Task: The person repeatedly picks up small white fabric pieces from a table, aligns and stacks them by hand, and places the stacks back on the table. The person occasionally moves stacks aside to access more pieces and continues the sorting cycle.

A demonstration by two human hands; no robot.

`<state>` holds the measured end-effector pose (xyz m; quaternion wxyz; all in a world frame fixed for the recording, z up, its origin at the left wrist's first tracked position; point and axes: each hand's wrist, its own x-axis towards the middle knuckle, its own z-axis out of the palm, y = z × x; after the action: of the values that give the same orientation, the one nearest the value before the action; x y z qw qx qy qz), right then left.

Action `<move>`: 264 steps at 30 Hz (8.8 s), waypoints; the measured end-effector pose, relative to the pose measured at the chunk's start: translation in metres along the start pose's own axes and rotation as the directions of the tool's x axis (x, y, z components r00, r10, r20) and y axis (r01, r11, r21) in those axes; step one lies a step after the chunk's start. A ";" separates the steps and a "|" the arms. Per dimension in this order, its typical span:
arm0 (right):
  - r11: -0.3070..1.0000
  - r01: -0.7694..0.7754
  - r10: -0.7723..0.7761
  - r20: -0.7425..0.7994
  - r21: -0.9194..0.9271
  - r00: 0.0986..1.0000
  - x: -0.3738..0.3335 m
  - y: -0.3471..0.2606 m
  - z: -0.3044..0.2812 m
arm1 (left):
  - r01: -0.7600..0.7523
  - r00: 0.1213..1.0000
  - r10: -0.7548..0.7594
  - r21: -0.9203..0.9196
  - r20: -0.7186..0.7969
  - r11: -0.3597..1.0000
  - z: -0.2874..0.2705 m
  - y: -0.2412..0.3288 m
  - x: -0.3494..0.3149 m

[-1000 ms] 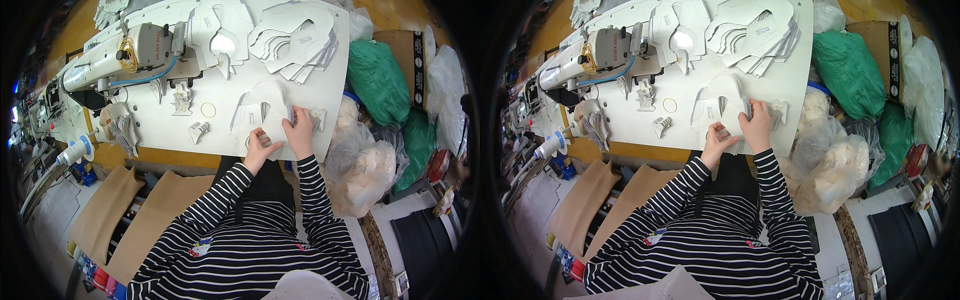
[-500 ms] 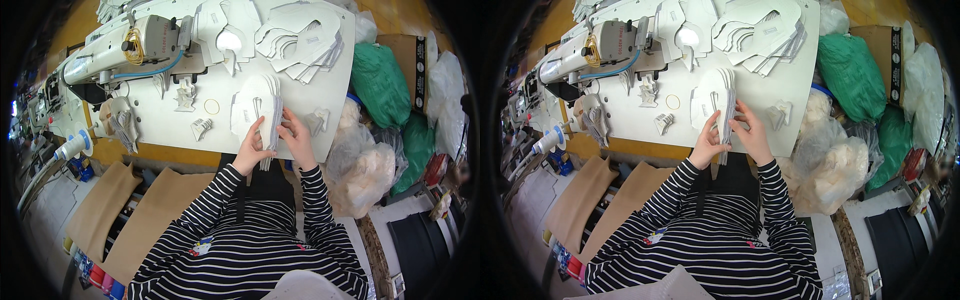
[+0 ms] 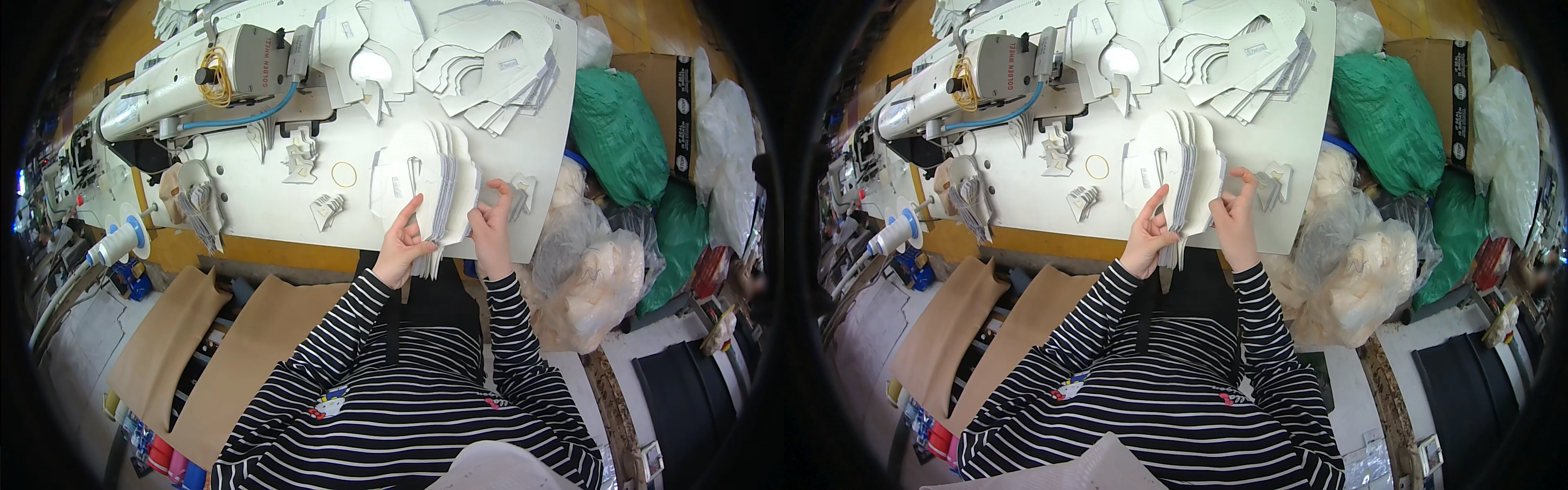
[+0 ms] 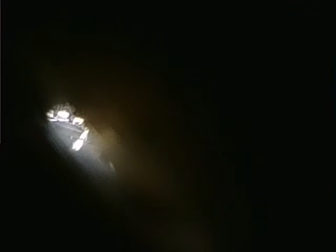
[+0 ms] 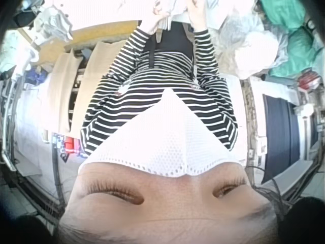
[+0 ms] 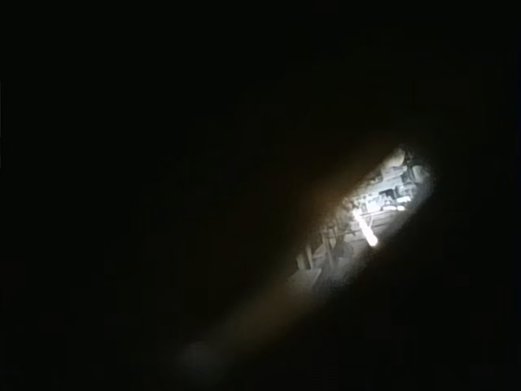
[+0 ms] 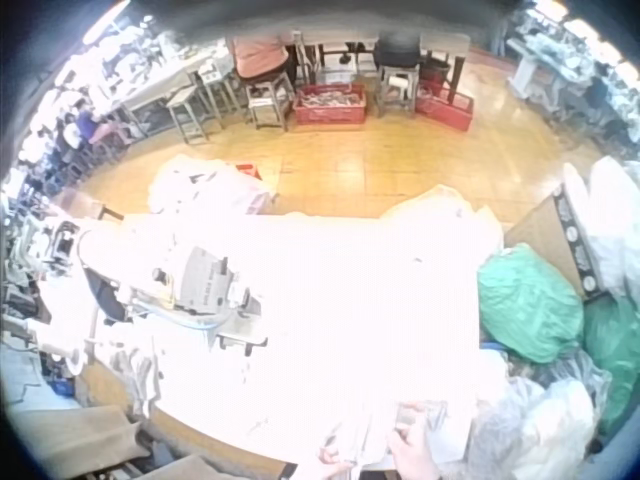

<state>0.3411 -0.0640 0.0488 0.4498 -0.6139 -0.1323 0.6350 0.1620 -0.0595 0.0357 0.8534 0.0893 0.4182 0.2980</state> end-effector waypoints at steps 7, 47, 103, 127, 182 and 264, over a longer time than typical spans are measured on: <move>0.953 -0.037 0.013 -0.080 -0.302 0.997 0.000 0.003 0.002 | -0.006 0.999 0.007 0.028 -0.034 1.000 -0.001 -0.006 -0.001; 0.591 0.200 -0.160 0.130 -0.781 0.979 0.017 0.023 -0.013 | -0.147 0.960 0.279 0.905 0.032 0.400 -0.015 0.020 -0.019; 0.482 0.376 -0.523 0.084 -0.791 0.848 0.023 0.053 0.086 | -0.314 0.692 0.707 0.943 0.148 0.110 -0.040 0.002 0.046; 0.363 0.460 -0.433 0.290 -0.811 0.853 0.036 0.041 0.083 | -0.344 0.785 0.476 0.918 0.397 -0.197 -0.066 0.046 0.051; 0.629 0.726 -0.693 0.223 -0.278 0.685 -0.104 -0.145 0.116 | 0.119 0.929 0.080 -0.498 0.361 0.859 0.108 0.153 -0.109; -0.004 0.944 -0.767 0.607 -0.329 0.208 -0.214 -0.202 0.194 | -0.408 0.776 0.460 -0.212 0.432 0.888 0.112 0.162 -0.230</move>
<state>0.2158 -0.0330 0.3763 0.4723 -0.4214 -0.7491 0.1955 0.0686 -0.0518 0.3238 0.8405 0.2072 0.1496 0.4777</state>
